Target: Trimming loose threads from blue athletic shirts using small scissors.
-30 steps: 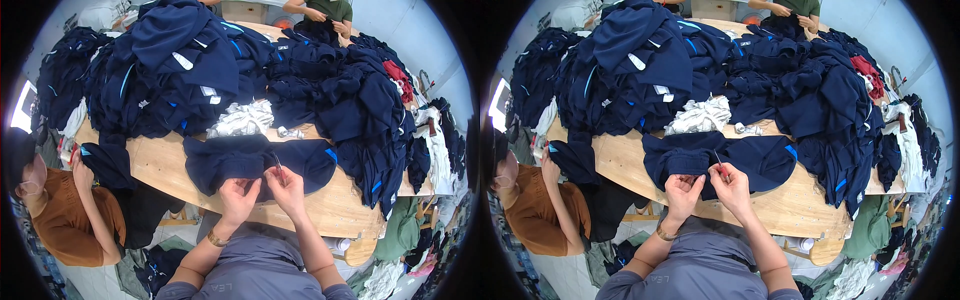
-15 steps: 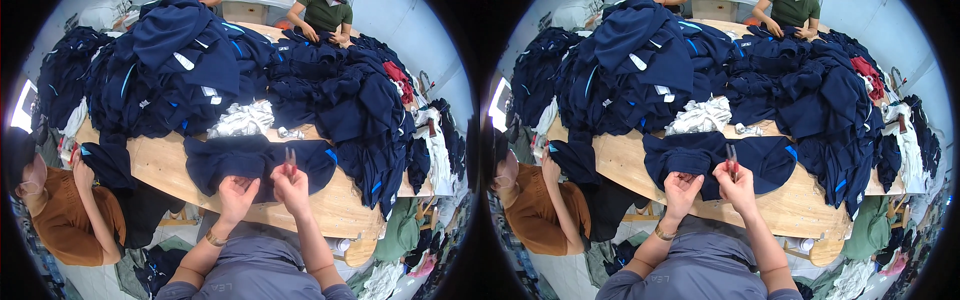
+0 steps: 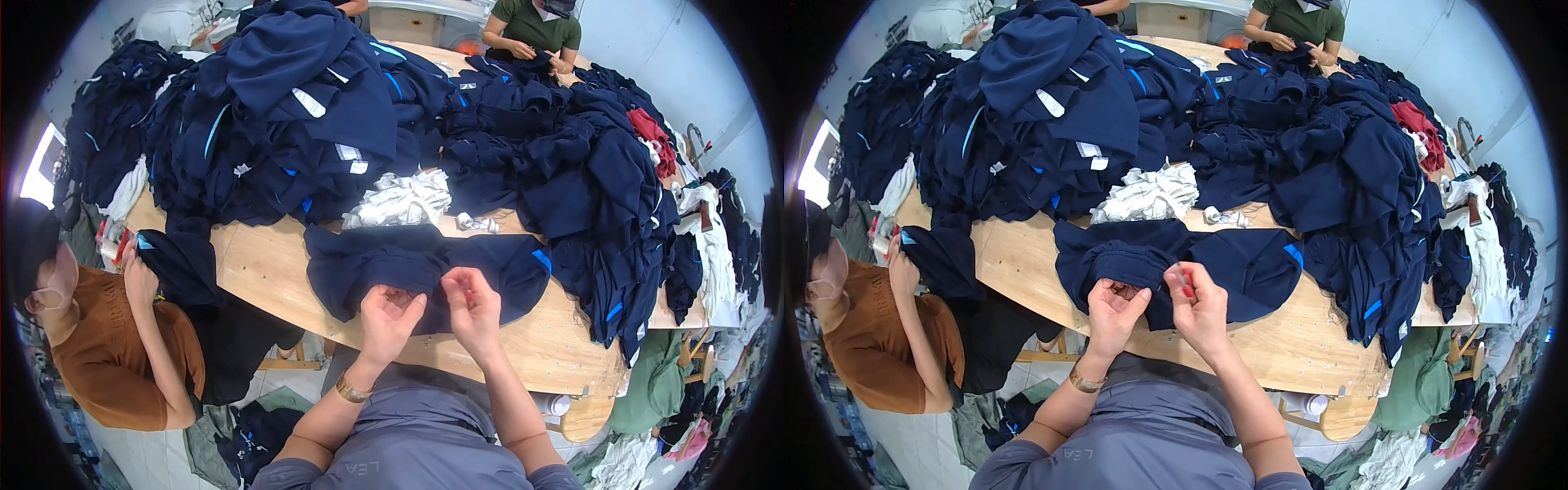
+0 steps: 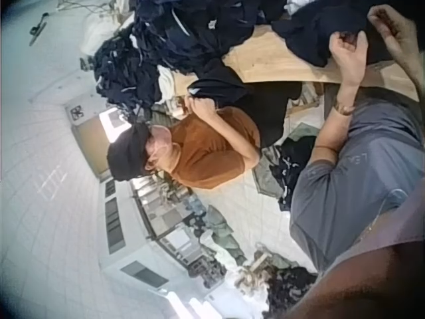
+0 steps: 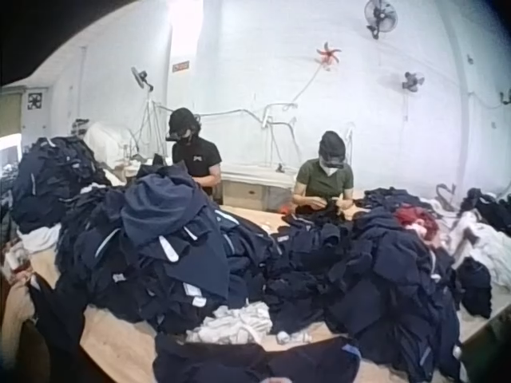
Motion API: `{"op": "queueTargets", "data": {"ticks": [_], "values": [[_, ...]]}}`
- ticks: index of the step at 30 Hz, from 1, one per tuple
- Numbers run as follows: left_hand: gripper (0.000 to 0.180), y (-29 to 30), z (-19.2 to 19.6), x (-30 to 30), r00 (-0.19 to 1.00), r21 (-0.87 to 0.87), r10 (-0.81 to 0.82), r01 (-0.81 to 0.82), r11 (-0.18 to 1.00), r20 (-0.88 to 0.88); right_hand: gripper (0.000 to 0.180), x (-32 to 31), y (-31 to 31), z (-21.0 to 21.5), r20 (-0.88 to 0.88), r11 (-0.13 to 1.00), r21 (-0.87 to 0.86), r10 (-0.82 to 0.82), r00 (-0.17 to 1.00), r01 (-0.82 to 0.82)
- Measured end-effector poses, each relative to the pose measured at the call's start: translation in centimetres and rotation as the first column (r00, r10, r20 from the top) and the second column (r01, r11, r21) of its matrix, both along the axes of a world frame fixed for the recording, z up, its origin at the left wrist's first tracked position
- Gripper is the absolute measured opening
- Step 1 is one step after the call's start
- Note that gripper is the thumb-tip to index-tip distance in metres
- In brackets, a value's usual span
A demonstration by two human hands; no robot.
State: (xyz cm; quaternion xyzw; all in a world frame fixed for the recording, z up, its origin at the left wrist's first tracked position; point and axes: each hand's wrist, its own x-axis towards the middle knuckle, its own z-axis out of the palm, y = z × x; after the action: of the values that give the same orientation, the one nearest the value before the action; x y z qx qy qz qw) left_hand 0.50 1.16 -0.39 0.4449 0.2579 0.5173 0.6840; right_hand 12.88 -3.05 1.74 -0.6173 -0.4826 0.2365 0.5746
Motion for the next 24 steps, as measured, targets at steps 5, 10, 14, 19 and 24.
{"op": "queueTargets", "data": {"ticks": [5, 10, 14, 19, 24], "values": [[0.026, 0.5, -0.9, -0.2, 0.999, -0.014, -0.008, 0.008, 1.0, 0.04, 0.012, 0.9, -0.4, 0.4, -0.245, 0.995, -0.07, 0.048, 0.968, -0.067], [0.027, 0.6, -1.0, -0.5, 0.999, -0.043, -0.013, 0.015, 0.999, 0.047, 0.023, 1.6, -0.5, 0.5, 0.181, 0.992, -0.058, 0.124, 0.976, -0.116], [0.027, 0.5, -0.5, -0.8, 0.997, -0.077, -0.017, 0.022, 0.997, 0.073, 0.029, 1.6, -0.6, 0.3, 0.362, 0.992, -0.077, 0.118, 0.925, -0.096], [0.026, 0.5, -0.5, -0.8, 0.995, -0.079, -0.015, 0.023, 0.997, 0.102, 0.029, 1.8, -0.9, -0.1, 0.479, 0.988, -0.076, 0.153, 0.864, -0.133], [0.025, 0.3, -0.3, -0.7, 0.996, -0.055, -0.015, 0.02, 0.998, 0.091, 0.029, 1.7, -0.7, 0.0, 0.538, 0.99, -0.069, 0.138, 0.832, -0.12]]}}
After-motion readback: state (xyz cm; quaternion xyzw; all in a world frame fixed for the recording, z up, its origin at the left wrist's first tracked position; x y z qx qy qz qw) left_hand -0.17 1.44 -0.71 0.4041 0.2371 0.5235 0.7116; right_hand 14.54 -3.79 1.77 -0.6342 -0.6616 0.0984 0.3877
